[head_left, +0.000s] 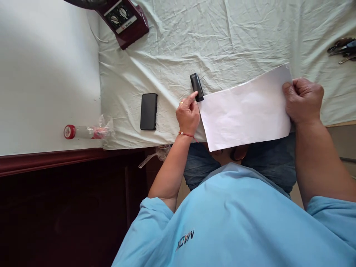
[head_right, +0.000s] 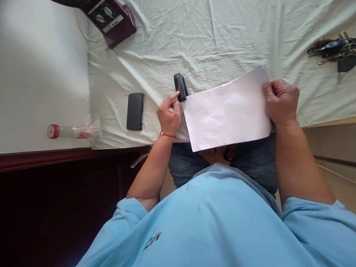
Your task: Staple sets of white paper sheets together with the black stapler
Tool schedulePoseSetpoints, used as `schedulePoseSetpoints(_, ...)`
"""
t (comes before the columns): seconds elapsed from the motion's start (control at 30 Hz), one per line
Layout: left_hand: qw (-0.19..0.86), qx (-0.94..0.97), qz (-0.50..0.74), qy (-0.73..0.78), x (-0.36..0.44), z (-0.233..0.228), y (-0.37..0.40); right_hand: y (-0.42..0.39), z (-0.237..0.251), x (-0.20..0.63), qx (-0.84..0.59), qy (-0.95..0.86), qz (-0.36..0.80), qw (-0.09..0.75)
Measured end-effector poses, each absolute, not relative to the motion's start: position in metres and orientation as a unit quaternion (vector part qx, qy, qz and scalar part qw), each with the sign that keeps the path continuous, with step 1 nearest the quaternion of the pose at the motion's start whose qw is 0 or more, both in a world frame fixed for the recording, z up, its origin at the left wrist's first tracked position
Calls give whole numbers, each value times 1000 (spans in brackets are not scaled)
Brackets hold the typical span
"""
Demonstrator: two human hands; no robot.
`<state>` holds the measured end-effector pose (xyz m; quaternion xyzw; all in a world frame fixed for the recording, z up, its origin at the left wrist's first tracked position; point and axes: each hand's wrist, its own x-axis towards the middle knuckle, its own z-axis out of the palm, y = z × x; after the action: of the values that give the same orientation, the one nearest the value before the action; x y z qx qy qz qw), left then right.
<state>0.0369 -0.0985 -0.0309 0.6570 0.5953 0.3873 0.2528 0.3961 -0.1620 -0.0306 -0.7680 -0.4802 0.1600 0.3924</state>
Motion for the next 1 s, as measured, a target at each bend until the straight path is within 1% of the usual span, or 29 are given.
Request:
schedulePoseSetpoints(0.1, 280, 637, 386, 605, 41, -30, -92, -163, -29, 396, -768, -483, 161, 388)
schedulePoseSetpoints(0.23, 324, 669, 337, 578, 43, -30, -76, -164, -30, 396, -765, -479, 166, 397)
schedulePoseSetpoints(0.4, 305, 693, 326, 566, 48, -33, -47, -166, -31, 395, -773, -480, 155, 386)
schedulePoseSetpoints(0.6, 319, 673, 368, 556, 52, -42, 11, -167, -26, 395, -779, -482, 146, 374)
schedulePoseSetpoints(0.77, 306, 676, 387, 548, 40, -51, 50, -169, -26, 399, -783, -474, 149, 375)
schedulePoseSetpoints(0.87, 273, 717, 359, 531, 30, -50, 41, -169, -29, 401, -786, -463, 141, 384)
schedulePoseSetpoints(0.93, 242, 746, 306, 539, 22, -47, 18, -169, -30, 402, -785, -460, 139, 390)
schedulePoseSetpoints(1.0, 208, 749, 239, 582, 13, -45, -13, -169, -31, 402, -783, -466, 146, 385)
